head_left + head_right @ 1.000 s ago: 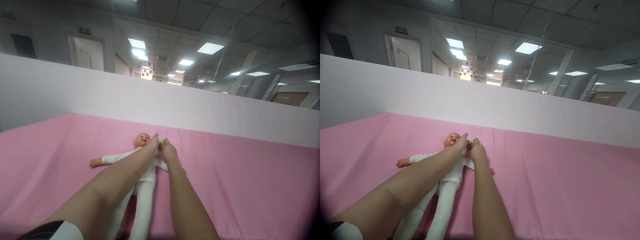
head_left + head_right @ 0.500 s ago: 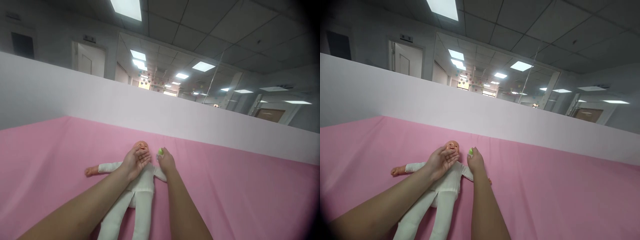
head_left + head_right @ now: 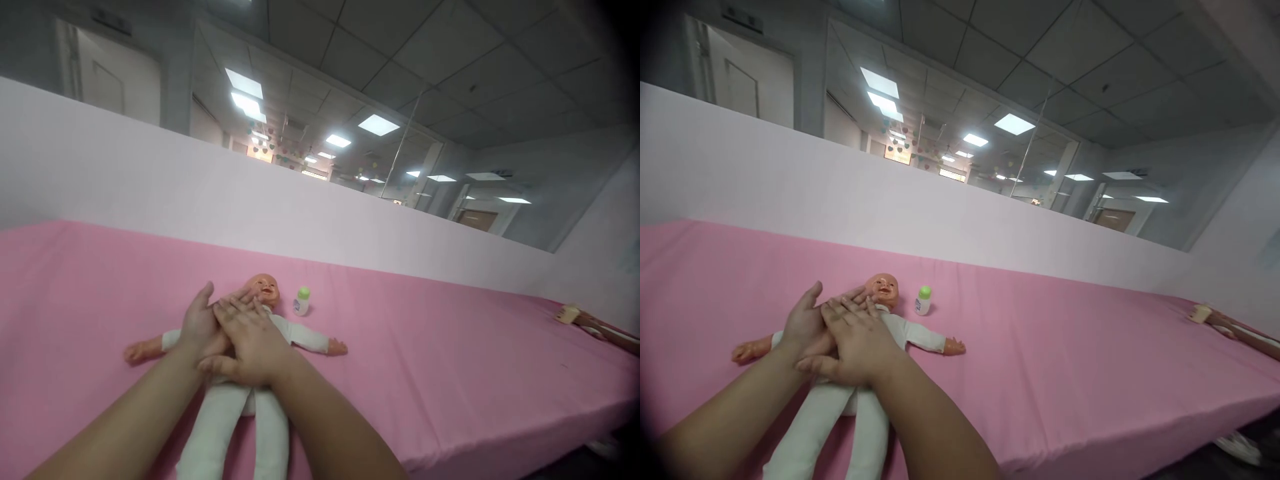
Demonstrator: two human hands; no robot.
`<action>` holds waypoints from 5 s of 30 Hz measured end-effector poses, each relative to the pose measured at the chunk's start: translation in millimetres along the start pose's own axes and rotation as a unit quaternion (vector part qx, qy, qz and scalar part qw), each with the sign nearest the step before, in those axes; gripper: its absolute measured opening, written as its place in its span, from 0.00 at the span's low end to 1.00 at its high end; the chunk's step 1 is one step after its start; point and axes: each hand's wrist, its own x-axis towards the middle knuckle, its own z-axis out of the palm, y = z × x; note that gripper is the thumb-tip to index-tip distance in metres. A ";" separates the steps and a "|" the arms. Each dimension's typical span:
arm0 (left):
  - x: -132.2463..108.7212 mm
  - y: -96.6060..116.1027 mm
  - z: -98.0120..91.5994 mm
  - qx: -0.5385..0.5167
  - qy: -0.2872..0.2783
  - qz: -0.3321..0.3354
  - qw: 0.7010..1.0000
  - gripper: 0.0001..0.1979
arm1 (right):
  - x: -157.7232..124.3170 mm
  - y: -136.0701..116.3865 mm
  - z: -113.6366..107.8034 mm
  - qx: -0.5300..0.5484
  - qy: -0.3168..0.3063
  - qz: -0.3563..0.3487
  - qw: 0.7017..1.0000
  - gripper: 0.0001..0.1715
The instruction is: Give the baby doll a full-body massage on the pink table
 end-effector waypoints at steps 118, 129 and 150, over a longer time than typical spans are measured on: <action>14.9 6.5 -28.9 -0.093 -0.017 0.060 0.994 0.43 | -10.2 17.3 39.8 -0.003 -0.023 -0.004 1.000 0.42; 8.1 3.1 -23.0 -0.109 -0.050 0.033 0.992 0.40 | -13.6 3.5 28.6 0.035 -0.062 -0.058 0.996 0.48; 14.6 12.1 -32.6 -0.096 0.019 0.094 0.991 0.38 | -11.7 12.0 36.7 0.012 -0.058 -0.016 0.998 0.48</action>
